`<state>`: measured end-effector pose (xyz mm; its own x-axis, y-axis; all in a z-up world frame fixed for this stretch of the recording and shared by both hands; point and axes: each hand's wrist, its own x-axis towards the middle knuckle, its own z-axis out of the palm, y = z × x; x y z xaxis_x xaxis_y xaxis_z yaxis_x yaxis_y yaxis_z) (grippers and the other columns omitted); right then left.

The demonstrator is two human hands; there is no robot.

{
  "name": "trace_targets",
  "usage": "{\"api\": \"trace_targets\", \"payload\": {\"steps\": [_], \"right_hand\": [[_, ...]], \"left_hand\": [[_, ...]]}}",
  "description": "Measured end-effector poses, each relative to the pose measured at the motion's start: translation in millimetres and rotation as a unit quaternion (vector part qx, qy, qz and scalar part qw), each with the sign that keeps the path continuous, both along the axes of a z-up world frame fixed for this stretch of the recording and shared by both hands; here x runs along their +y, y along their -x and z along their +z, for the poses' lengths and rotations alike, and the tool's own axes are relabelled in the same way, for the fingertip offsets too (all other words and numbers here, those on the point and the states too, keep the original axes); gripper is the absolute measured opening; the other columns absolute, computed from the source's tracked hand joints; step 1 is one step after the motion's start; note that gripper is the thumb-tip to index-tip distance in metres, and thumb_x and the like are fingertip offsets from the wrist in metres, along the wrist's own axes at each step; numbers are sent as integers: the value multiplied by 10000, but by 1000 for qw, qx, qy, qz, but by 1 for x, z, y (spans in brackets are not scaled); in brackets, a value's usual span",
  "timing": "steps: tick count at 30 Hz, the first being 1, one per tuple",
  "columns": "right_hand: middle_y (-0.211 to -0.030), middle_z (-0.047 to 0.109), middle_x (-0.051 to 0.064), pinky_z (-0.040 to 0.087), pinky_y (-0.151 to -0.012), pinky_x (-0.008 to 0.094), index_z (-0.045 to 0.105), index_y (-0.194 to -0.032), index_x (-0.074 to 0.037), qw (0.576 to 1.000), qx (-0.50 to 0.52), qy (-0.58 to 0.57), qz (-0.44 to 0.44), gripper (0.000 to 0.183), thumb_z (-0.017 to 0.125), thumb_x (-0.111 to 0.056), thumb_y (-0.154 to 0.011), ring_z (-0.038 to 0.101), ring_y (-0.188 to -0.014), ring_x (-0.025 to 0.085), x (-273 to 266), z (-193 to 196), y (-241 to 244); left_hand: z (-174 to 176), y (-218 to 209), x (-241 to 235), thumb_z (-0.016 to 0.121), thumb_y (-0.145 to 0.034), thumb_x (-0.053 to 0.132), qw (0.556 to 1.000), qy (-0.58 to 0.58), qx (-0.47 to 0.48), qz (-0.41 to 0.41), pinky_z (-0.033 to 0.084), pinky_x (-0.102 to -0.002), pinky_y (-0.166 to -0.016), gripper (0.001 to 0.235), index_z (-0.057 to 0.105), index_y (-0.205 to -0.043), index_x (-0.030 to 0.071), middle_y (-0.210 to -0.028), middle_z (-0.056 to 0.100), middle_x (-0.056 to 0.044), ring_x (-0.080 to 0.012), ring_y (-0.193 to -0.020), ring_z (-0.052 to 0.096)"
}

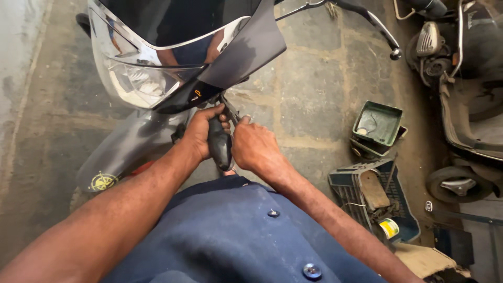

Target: The person uses pliers to remove a broken piece from the motorcycle's front assembly. They then reattach a small plastic cover to the front of the motorcycle.

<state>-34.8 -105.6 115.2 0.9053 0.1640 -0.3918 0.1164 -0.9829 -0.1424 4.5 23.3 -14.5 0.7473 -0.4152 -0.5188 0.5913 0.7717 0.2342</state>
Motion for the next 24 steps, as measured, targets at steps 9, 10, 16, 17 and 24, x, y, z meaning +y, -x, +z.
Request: {"api": "trace_targets", "payload": {"steps": [9, 10, 16, 17, 24], "right_hand": [[-913, 678, 342, 511, -767, 608, 528, -1130, 64, 995, -37, -85, -37, 300, 527, -200, -987, 669, -872, 534, 5, -7, 15], [-908, 683, 339, 505, -763, 610, 535, -1131, 58, 994, -37, -92, -43, 299, 522, -205, -988, 668, -869, 531, 6, -7, 16], [-858, 688, 286, 493, -668, 581, 593, -1145, 6, 979, 20, -168, -110, 322, 544, -276, -998, 675, -807, 482, 1, 6, 14], [-849, 672, 268, 497, -627, 569, 595, -1139, 2, 965, 91, -183, -165, 329, 522, -294, -1015, 678, -760, 475, -1, 9, 11], [-947, 747, 156, 573, -612, 389, 578, -1175, -20, 821, 270, -408, -296, 342, 482, -321, -1041, 751, -805, 270, -17, -1, 3]], "left_hand": [[1, 0, 7, 710, -920, 247, 998, -48, 1, -35, 477, -262, -537, 209, 597, -790, 127, -642, 558, 36, -103, -566, 546], [2, 0, 8, 710, -923, 252, 998, -55, 3, -40, 473, -259, -535, 212, 599, -792, 127, -643, 558, 37, -103, -567, 545], [11, 5, 10, 751, -898, 271, 995, -87, -46, -22, 444, -244, -526, 181, 646, -814, 150, -638, 544, 48, -88, -558, 518], [12, 4, 14, 764, -890, 278, 992, -112, -41, -33, 434, -244, -521, 185, 655, -810, 151, -644, 549, 52, -84, -557, 511], [8, 0, 18, 805, -850, 281, 978, -195, 15, -68, 440, -270, -523, 213, 656, -770, 151, -659, 560, 45, -102, -555, 510]]}}
